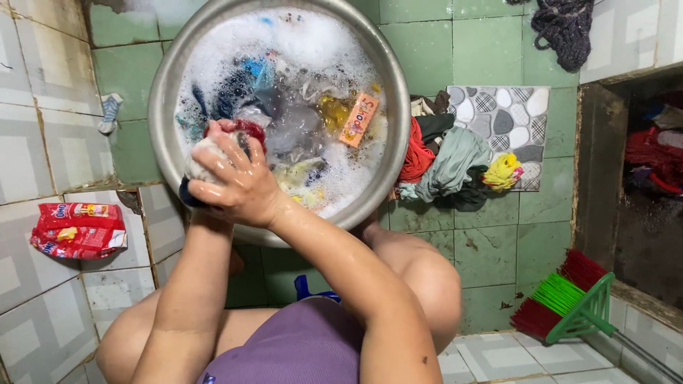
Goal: Hand-washing various items of clothing in a metal basin using a scrub brush and soap.
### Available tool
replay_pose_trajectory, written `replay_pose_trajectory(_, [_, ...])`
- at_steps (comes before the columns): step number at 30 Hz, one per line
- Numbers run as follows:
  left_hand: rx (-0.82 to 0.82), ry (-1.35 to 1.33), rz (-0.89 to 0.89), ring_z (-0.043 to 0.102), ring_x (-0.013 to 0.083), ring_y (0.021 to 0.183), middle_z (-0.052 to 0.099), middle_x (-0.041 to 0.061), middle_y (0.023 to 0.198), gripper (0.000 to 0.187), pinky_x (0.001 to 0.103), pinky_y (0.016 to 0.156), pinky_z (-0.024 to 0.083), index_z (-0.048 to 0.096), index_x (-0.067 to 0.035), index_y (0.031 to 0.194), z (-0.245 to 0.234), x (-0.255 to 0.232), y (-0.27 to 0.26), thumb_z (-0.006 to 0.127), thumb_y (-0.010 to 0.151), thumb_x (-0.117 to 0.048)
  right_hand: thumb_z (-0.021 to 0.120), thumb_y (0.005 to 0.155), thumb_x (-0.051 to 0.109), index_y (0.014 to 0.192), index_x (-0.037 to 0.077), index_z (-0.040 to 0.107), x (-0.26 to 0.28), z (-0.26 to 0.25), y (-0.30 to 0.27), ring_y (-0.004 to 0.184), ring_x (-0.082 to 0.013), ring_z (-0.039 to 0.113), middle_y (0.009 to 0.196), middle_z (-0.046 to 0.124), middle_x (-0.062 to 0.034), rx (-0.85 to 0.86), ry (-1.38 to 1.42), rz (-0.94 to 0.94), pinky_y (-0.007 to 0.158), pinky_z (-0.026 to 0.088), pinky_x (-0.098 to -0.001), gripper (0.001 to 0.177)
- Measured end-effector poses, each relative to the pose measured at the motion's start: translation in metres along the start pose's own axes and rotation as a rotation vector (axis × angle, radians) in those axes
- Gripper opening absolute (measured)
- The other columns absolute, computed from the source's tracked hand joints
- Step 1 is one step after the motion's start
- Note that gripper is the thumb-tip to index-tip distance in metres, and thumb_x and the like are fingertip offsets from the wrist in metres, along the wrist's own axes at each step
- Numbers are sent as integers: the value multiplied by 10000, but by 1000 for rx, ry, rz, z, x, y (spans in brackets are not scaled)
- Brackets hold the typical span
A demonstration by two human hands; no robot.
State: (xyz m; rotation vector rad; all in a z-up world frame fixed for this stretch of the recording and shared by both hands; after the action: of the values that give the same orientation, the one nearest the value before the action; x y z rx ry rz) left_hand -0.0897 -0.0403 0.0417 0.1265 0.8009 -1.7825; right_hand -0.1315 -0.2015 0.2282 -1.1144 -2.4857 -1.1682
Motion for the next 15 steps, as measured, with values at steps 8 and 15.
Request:
replay_pose_trajectory(8, [200,-111,-22,658,241,944,664,65,946,550,413,915,561,602,-77,994,11,-11,-5,527,1132,-604,829,780,243,1136,125,734,-12,14,11,1036,-322,628,1027,656,-102,-39,222,174,956,526,-477,387])
replay_pose_trajectory(15, [146,265,46,668,152,873,694,39,988,771,291,756,570,665,-92,1206,66,-26,-20,522,857,-764,808,856,272,1104,96,696,-32,-5,33,971,-207,737,1059,740,-106,-350,565,570,871,603,-317,324])
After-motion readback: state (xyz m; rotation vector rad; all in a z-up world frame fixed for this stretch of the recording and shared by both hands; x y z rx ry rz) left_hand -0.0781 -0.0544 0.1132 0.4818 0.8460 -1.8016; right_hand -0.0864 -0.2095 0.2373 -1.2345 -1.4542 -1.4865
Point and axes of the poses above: each hand's wrist, its own y-axis towards the middle knuckle, its own z-axis out of the palm, x = y × z, the point moved 3 cm from there along y, towards the middle knuckle
